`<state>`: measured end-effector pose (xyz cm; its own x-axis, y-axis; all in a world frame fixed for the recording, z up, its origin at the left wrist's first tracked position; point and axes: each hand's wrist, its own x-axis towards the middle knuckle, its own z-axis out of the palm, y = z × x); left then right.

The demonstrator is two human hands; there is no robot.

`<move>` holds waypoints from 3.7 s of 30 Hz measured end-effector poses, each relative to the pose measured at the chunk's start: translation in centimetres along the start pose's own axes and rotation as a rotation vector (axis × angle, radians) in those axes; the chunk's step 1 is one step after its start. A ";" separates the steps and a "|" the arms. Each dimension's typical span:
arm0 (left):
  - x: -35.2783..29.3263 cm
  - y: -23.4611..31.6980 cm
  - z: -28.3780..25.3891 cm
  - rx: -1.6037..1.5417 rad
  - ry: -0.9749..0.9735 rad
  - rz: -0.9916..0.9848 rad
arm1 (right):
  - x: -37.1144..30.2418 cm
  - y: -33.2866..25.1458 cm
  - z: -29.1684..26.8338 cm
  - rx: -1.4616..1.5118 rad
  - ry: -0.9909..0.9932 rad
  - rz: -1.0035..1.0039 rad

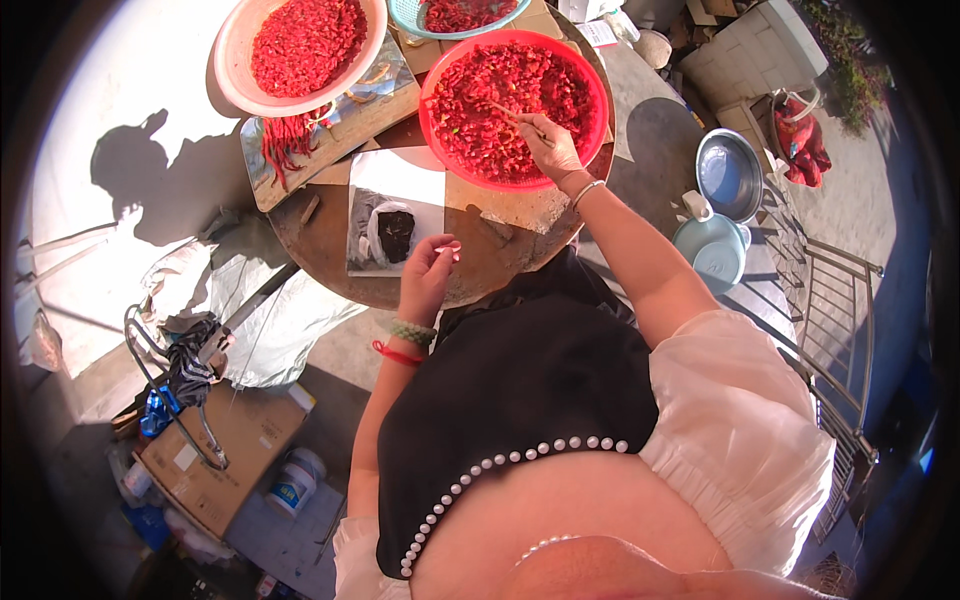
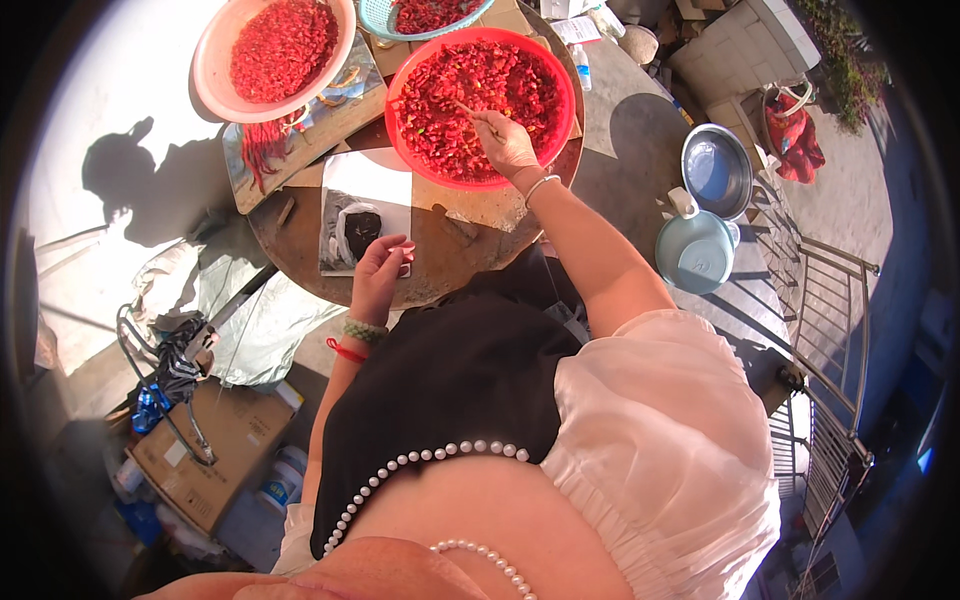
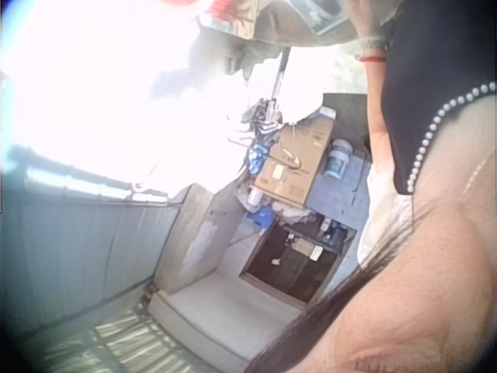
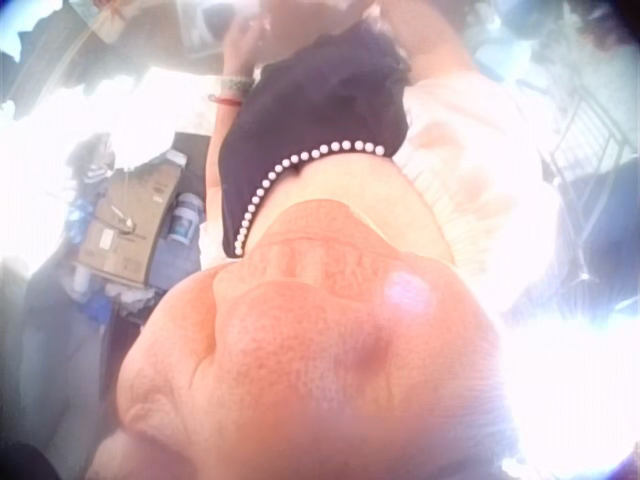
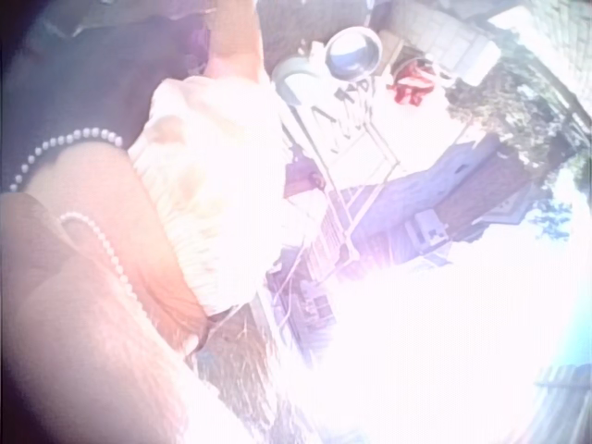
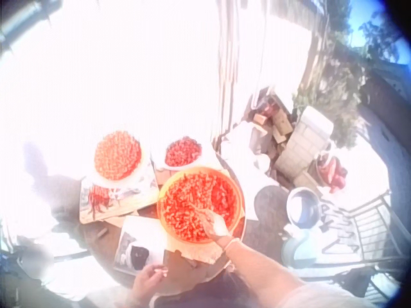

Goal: The person wipes a tiled wall with a cloth and then uses chopsticks to stir and sort chopped chillies in several bowls on a table.

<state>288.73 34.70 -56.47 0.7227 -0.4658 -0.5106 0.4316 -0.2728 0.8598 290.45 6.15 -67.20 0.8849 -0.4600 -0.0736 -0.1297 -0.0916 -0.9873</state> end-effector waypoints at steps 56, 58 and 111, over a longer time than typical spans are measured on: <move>4.1 9.1 -1.2 -0.450 0.093 0.156 | -7.8 -1.6 0.3 -0.281 -0.172 -0.110; 4.0 8.6 -1.3 -0.449 0.100 0.156 | -7.7 -1.0 -2.3 -0.334 -0.123 -0.120; 2.6 6.5 -0.6 -0.364 0.103 0.070 | -4.8 -0.1 -2.4 -0.435 -0.267 -0.220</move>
<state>293.74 32.28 -52.19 0.7996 -0.3804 -0.4648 0.5296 0.0815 0.8443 285.15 6.26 -66.38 0.9873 -0.1544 0.0383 -0.0523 -0.5427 -0.8383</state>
